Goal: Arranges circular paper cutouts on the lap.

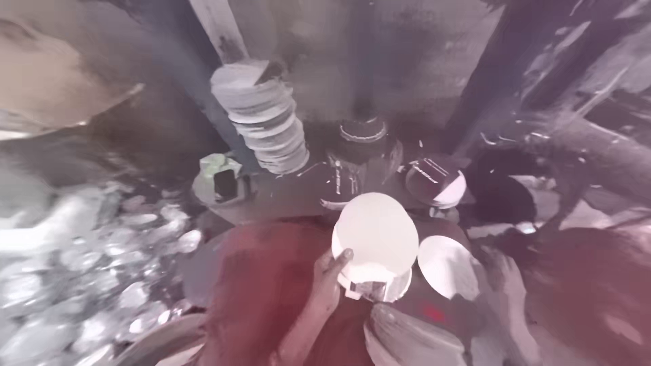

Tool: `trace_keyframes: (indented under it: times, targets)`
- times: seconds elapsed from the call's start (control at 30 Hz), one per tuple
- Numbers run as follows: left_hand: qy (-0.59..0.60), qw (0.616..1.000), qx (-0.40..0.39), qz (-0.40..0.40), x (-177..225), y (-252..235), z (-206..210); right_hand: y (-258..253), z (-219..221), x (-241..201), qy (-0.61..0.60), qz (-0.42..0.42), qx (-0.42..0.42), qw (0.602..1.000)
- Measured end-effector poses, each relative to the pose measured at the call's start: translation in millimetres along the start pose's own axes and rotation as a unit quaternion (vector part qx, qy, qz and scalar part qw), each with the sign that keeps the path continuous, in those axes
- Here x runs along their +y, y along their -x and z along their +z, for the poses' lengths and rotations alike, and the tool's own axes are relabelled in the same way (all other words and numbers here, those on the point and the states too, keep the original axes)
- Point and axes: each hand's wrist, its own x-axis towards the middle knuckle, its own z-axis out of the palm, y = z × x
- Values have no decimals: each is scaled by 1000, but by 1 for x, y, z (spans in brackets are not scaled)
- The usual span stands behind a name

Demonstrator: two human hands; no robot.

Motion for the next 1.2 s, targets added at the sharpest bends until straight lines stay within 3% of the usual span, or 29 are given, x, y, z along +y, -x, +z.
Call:
trace_keyframes:
  times: [0.07,0.13,0.2,0.3,0.47,0.57,0.77,0.87,0.97,1.0,1.1,1.17,1.2]
  targets:
    - [-16,1000,-17,-13,-1,2,3,1,8,-15,-55,-30,34,997]
    - [-35,998,-46,-34,-2,6,4,3,12,-38,-215,-11,-43,976]
    - [-46,995,-75,-52,-1,10,7,5,15,-60,-345,49,-155,924]
    - [-74,990,-105,-65,2,14,12,7,23,-81,-434,107,-198,872]
    - [-111,988,-103,17,2,6,-1,9,28,-77,-481,148,-144,852]
    - [-109,991,-28,76,16,-7,-17,6,16,-72,-495,169,-118,844]
    - [-118,971,64,196,51,-30,-67,-19,19,-70,-385,236,-231,862]
    - [-111,970,65,207,60,-35,-83,-40,47,-79,-468,301,-177,812]
    - [-56,975,74,200,62,-36,-82,-61,70,-82,-597,281,-145,737]
    - [-41,978,77,190,61,-36,-82,-64,71,-89,-583,273,-156,749]
    - [-1,986,66,152,52,-44,-88,-56,68,-118,-377,196,-244,872]
    - [11,991,36,127,32,-49,-99,-44,88,-93,-224,-4,-265,938]
    - [11,993,26,111,28,-48,-97,-39,92,-88,-182,-62,-262,946]
